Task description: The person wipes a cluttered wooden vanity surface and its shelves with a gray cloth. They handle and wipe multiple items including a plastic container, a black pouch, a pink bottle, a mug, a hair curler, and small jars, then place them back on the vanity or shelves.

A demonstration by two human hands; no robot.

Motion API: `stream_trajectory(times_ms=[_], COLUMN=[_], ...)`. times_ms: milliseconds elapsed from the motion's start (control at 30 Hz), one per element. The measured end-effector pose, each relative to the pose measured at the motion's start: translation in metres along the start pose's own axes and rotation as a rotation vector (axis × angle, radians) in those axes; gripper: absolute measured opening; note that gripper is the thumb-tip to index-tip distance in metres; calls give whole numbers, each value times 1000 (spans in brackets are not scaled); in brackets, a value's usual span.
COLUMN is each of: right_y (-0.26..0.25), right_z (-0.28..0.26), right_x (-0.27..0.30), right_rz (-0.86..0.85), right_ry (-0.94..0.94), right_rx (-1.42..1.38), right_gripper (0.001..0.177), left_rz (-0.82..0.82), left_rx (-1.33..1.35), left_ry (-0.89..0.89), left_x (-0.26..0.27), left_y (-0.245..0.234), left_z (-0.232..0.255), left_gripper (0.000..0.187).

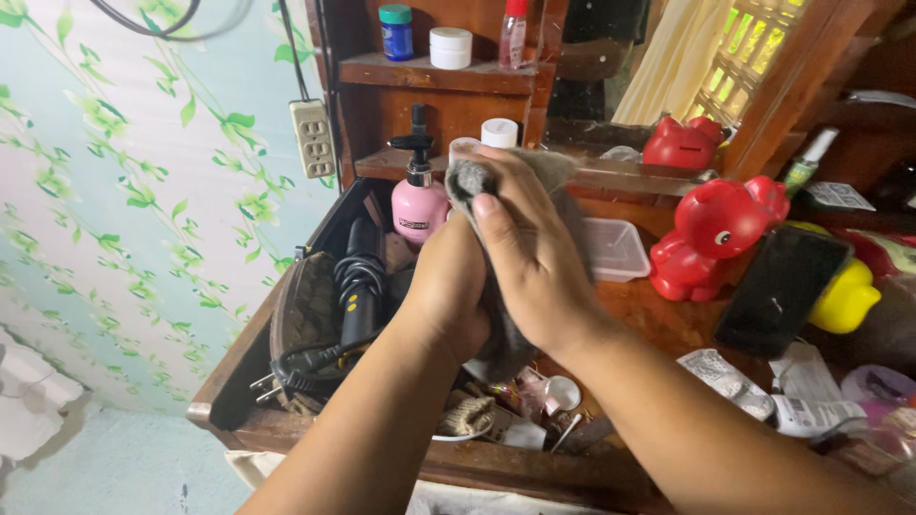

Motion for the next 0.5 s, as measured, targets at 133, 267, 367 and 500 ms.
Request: stream_trajectory(times_ms=[133, 267, 367, 500], right_y=[-22, -59, -86, -122], right_z=[48, 117, 154, 140], right_x=[17, 51, 83, 69], right_rz=[103, 307, 514, 738], right_ry=[268, 515, 764, 813], right_rx=[105, -180, -432, -842], right_gripper=[29, 32, 28, 36], left_rz=[-223, -226, -183, -121], left_rx=[152, 67, 12, -142], left_ry=[-26, 38, 53, 45], left_x=[10, 20, 26, 34], left_y=[13, 10, 2, -11], left_z=[16, 50, 73, 83], left_gripper=[30, 38, 38, 37])
Point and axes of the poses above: each hand's wrist, its own x-axis away from the middle knuckle, its own y-axis out of the palm, z = x × y, the point moved 6 cm from there along -x, towards the middle knuckle, and after that the axes turned 12 degrees about -x, right-handed, at the moved point
